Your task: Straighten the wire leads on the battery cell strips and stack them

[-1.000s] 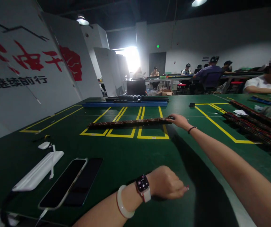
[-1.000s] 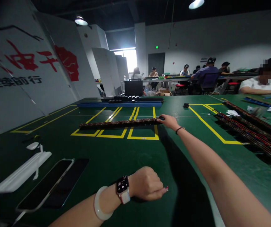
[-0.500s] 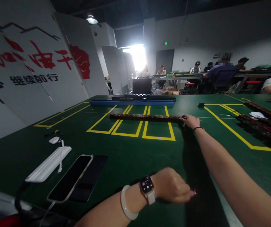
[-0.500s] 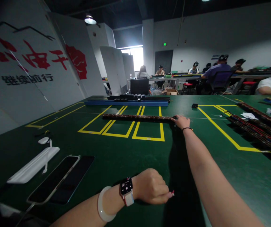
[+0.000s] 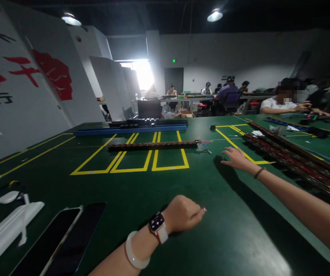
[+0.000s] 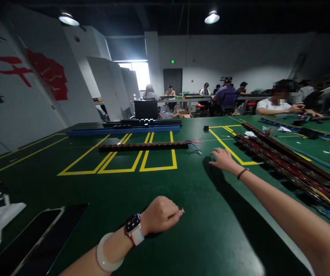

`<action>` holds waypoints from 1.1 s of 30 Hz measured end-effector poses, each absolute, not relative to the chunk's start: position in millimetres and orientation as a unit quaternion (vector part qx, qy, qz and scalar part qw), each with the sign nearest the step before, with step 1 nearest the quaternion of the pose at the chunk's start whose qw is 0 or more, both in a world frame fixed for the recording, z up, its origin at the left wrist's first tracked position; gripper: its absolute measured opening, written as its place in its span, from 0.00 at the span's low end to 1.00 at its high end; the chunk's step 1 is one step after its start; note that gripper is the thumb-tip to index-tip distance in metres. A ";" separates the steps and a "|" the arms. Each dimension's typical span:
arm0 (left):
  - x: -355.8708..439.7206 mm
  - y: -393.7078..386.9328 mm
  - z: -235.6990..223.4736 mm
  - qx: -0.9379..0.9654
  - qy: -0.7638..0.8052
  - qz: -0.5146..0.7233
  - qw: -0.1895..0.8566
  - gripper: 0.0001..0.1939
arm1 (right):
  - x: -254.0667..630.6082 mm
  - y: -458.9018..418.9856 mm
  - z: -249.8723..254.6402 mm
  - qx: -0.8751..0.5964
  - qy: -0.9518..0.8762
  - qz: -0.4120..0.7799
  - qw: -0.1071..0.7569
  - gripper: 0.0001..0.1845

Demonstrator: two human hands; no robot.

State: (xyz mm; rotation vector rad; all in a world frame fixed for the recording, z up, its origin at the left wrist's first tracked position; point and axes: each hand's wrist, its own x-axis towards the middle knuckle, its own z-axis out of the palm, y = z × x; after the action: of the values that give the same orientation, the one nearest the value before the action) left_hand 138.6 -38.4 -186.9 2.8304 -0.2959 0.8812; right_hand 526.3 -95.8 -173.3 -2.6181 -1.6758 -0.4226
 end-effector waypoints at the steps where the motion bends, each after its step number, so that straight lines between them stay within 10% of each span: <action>1: 138.0 -37.1 -185.5 0.950 -0.086 0.285 0.097 0.20 | 537.8 -122.1 -165.9 -0.857 -0.497 -0.137 -0.017 0.26; 12: 110.6 -6.1 -148.5 0.948 0.118 0.185 0.231 0.23 | 621.9 -339.0 -116.2 -0.979 -0.193 -0.050 -0.045 0.27; 33: 74.1 31.2 -157.3 0.918 0.265 0.224 0.193 0.24 | 606.4 -320.1 -155.4 -0.979 -0.157 -0.079 0.104 0.19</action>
State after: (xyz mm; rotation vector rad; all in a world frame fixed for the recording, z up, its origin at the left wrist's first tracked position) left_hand 74.1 31.2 -157.3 2.5747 0.7429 0.6278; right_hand 606.4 -320.1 -155.4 -2.8865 -0.4634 -0.2327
